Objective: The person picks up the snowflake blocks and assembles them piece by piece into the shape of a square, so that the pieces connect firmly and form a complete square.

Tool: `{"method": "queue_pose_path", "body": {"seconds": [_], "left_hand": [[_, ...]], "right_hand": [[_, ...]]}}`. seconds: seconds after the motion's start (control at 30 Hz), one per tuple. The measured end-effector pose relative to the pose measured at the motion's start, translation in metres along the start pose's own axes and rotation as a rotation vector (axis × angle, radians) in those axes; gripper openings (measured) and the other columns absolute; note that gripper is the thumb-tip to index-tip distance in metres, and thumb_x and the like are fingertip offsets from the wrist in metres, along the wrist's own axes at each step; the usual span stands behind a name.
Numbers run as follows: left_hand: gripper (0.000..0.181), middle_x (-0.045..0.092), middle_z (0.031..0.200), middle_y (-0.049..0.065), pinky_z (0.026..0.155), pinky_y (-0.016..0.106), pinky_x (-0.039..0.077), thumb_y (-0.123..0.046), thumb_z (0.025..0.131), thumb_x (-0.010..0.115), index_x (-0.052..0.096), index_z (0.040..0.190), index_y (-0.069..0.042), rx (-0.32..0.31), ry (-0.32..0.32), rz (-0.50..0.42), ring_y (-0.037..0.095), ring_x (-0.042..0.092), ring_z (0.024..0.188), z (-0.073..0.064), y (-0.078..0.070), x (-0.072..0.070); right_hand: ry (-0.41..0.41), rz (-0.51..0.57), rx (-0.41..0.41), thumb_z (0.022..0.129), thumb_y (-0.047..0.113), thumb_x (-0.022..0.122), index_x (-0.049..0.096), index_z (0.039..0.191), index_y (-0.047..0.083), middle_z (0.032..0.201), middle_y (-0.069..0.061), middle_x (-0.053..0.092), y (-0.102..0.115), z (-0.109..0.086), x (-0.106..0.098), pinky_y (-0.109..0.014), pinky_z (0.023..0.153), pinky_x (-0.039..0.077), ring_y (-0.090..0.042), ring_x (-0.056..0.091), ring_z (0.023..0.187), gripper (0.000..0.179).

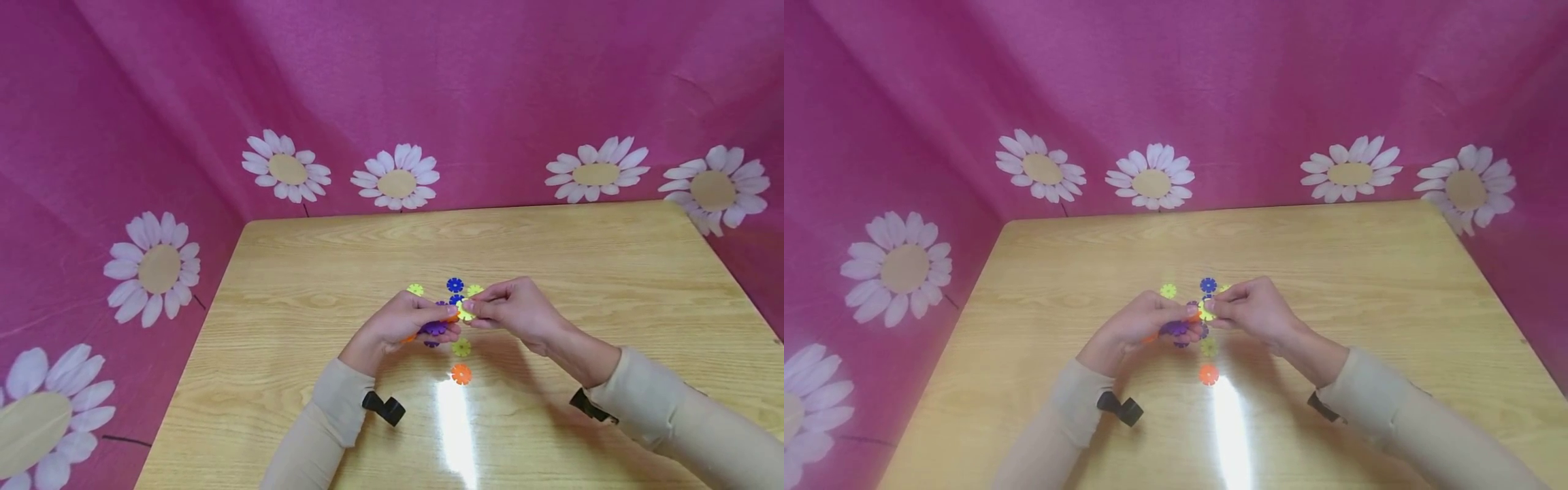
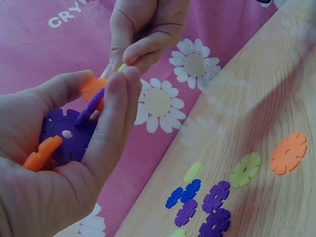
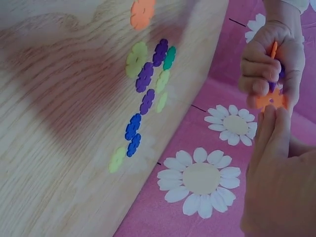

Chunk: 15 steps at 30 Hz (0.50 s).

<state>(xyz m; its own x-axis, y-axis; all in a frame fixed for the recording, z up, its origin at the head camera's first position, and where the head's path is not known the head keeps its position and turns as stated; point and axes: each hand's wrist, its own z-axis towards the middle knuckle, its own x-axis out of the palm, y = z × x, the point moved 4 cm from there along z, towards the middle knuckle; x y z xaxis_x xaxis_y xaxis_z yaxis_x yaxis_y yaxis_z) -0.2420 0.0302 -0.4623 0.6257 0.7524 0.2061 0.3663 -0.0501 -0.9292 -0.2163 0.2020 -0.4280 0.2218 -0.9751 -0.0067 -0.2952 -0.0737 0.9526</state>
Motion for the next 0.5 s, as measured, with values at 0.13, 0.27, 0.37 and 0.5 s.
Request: {"method": "queue_pose_path", "body": {"seconds": [0.13,0.27,0.37,0.5], "left_hand": [[0.043,0.069,0.085,0.018,0.088,0.058,0.042,-0.031,0.084,0.068,0.067,0.095,0.011,0.007,-0.009,0.001,0.023,0.069,0.078,0.0009,0.0003,-0.0015],[0.043,0.069,0.086,0.019,0.085,0.052,0.048,-0.03,0.084,0.068,0.067,0.098,0.011,0.011,-0.025,0.003,0.024,0.069,0.078,0.0024,0.0005,-0.0011],[0.039,0.069,0.086,0.019,0.081,0.047,0.052,-0.029,0.084,0.068,0.069,0.097,0.008,0.011,-0.035,0.011,0.026,0.069,0.079,0.0034,-0.0008,0.0007],[0.034,0.069,0.085,0.019,0.083,0.049,0.051,-0.028,0.083,0.07,0.071,0.092,0.004,0.005,-0.047,0.005,0.027,0.068,0.079,0.004,-0.002,0.0025]], "right_hand": [[-0.018,0.018,0.005,0.084,0.007,0.067,0.057,0.105,-0.019,0.095,-0.022,0.067,-0.0009,0.0003,0.0011,-0.035,0.078,0.054,-0.027,0.067,0.085,0.035],[-0.032,0.016,0.004,0.084,0.007,0.067,0.057,0.104,-0.018,0.094,-0.023,0.067,-0.0011,0.001,0.0018,-0.036,0.078,0.054,-0.026,0.067,0.084,0.034],[-0.022,0.006,-0.005,0.085,0.005,0.065,0.057,0.104,-0.019,0.094,-0.023,0.067,-0.0001,0.0011,0.0015,-0.037,0.079,0.054,-0.027,0.067,0.085,0.031],[-0.001,0.008,-0.012,0.086,0.003,0.064,0.056,0.104,-0.019,0.094,-0.022,0.067,0.0017,0.0003,0.0006,-0.037,0.079,0.054,-0.027,0.067,0.085,0.03]]}}
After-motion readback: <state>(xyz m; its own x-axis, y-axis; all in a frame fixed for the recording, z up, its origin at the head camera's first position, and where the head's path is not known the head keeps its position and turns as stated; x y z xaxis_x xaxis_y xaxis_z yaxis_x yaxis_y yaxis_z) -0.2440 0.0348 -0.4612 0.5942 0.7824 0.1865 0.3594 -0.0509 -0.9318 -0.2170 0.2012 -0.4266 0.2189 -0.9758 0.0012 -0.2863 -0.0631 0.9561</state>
